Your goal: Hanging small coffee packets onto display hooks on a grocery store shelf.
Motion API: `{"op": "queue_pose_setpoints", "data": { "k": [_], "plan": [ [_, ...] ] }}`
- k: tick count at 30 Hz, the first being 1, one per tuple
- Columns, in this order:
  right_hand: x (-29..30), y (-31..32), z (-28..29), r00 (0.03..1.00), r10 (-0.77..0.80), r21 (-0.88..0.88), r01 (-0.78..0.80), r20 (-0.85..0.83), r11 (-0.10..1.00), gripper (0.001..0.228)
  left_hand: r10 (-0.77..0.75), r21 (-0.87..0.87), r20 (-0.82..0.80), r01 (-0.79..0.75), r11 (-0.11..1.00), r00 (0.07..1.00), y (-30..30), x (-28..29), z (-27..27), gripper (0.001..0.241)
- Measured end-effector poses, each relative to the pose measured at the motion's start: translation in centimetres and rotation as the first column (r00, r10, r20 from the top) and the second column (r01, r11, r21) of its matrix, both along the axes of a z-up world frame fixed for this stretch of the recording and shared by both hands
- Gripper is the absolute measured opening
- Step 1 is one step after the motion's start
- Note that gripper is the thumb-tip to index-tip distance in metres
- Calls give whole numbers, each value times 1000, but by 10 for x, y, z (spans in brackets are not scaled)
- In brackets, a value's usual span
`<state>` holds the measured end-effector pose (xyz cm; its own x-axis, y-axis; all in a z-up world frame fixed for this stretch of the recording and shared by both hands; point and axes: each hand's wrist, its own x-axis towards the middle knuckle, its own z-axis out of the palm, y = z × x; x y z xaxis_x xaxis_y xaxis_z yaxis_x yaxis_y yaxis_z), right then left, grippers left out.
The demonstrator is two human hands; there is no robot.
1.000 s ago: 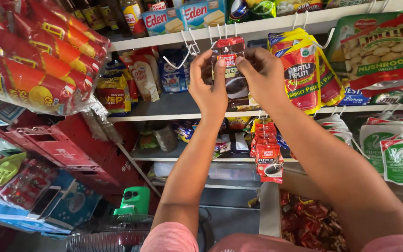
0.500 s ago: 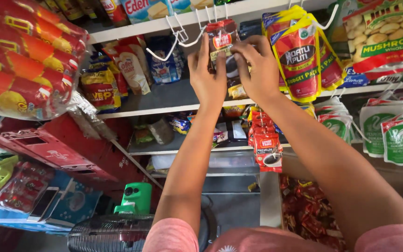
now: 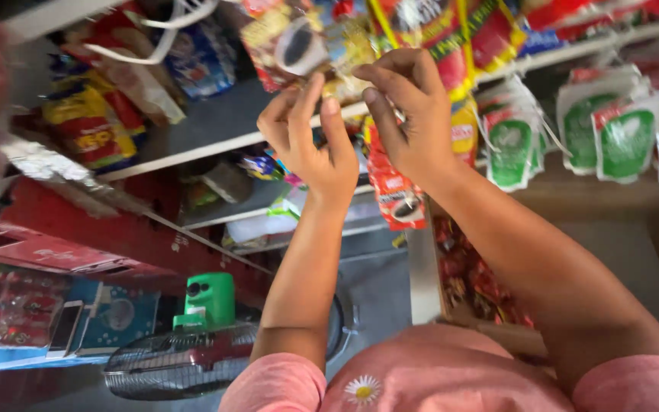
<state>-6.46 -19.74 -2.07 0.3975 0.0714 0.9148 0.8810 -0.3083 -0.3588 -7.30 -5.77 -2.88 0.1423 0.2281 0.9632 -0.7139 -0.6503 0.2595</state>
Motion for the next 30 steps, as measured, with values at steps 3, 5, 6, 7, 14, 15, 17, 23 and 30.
{"op": "queue_pose_setpoints", "data": {
  "k": [3, 5, 6, 7, 14, 15, 17, 23, 30],
  "plan": [
    [-25, -41, -11, 998, -28, 37, 30, -57, 999, 22, -40, 117, -8, 41, 992, 999, -37, -23, -6, 18],
    [-41, -77, -19, 997, -69, 29, 71, -41, 997, 19, -177, 142, -75, 186, 972, 981, -70, -37, -13, 14],
    [-50, -95, -23, 996, -84, 13, 84, 11, 996, 15, -287, 156, -106, 301, 941, 952, -86, -44, -16, 10],
    [-58, -114, -30, 993, -112, 18, 112, -27, 994, 15, -313, 152, -143, 333, 930, 939, -104, -47, -25, 10],
    [-93, -241, -135, 902, -267, 122, 323, -340, 938, 11, -598, 110, -494, 728, 677, 631, -238, -48, -108, 6],
    [-97, -257, -157, 860, -306, 128, 386, -408, 914, 17, -625, 70, -551, 777, 626, 553, -256, -48, -125, 7],
    [-98, -288, -214, 816, -257, 224, 419, -518, 880, 21, -631, 4, -621, 807, 590, 465, -296, -42, -169, 10],
    [-114, -366, -360, 512, -275, 117, 607, -814, 786, 34, -435, -124, -875, 768, 628, 215, -376, -17, -322, 22],
    [-125, -402, -487, 201, -404, -270, 478, -893, 836, 19, 196, 37, -975, 793, 609, -105, -389, -9, -506, 21]
  ]
}}
